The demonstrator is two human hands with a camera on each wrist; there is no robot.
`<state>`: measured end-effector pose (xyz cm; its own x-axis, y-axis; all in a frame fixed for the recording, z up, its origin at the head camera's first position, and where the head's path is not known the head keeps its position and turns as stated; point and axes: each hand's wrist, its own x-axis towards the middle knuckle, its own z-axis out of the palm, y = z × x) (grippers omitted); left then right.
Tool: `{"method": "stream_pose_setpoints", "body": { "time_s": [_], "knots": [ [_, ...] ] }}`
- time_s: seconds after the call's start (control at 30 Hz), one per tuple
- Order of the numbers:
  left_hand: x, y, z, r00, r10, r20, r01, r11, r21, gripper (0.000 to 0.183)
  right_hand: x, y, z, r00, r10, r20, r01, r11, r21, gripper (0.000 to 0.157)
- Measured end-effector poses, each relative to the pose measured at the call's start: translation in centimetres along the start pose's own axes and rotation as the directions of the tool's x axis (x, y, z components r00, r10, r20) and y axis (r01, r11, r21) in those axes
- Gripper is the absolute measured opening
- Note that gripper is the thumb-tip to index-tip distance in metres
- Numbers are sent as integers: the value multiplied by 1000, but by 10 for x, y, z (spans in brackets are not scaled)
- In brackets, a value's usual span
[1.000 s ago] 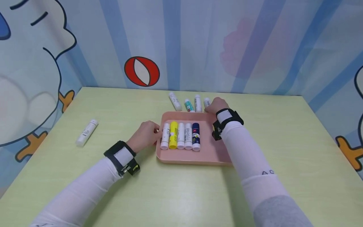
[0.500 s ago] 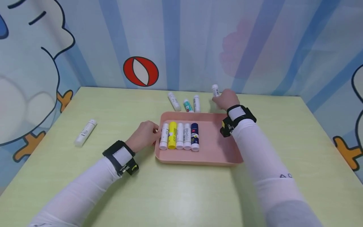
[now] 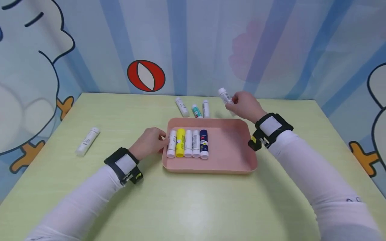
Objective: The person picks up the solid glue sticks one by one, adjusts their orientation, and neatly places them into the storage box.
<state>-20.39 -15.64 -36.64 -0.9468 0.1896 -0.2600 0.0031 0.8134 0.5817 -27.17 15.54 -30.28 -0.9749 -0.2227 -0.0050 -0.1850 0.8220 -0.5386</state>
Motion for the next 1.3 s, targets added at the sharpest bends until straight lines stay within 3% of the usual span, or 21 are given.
{"method": "stream_pose_setpoints", "body": {
  "time_s": [0.13, 0.3, 0.43, 0.53, 0.67, 0.8, 0.87, 0.97, 1.07, 1.13, 1.23, 1.3],
  "knots": [
    [-1, -2, -6, 1000, 26, -12, -26, 999, 41, 36, -14, -4, 0, 999, -26, 48, 27, 999, -30, 29],
    [-4, 1, -16, 989, 103, -107, -76, 970, 231, 46, -32, -6, 3, 991, -16, 133, 26, 997, -78, 31],
    [-6, 5, -20, 959, 209, -189, -130, 923, 362, 53, -44, -9, 7, 986, -24, 167, 41, 994, -97, 31],
    [-8, 8, -23, 929, 305, -208, -185, 872, 453, 58, -52, -10, 9, 984, -33, 177, 51, 994, -98, 30],
    [-11, 17, -27, 870, 467, -155, -290, 741, 605, 62, -58, -11, 10, 982, -63, 180, 80, 992, -92, 29],
    [-13, 30, -30, 772, 630, -81, -410, 592, 694, 65, -62, -14, 12, 977, -93, 192, 109, 991, -72, 29],
    [-13, 36, -28, 723, 688, -54, -457, 536, 710, 66, -63, -16, 14, 971, -110, 211, 125, 990, -58, 29],
    [-11, 42, -23, 663, 749, -20, -498, 460, 735, 69, -65, -21, 18, 962, -131, 239, 144, 989, -37, 27],
    [-8, 47, -14, 613, 790, 17, -531, 397, 749, 68, -68, -24, 24, 950, -188, 251, 196, 981, -7, 22],
    [-7, 49, -8, 588, 808, 39, -553, 366, 749, 68, -69, -24, 28, 934, -266, 237, 274, 962, -1, 28],
    [-7, 53, 0, 559, 826, 64, -582, 337, 740, 70, -71, -25, 33, 894, -406, 188, 418, 908, -27, 25],
    [-7, 54, 5, 544, 836, 76, -593, 319, 739, 71, -72, -27, 35, 872, -454, 181, 468, 882, -42, 22]
  ]
}}
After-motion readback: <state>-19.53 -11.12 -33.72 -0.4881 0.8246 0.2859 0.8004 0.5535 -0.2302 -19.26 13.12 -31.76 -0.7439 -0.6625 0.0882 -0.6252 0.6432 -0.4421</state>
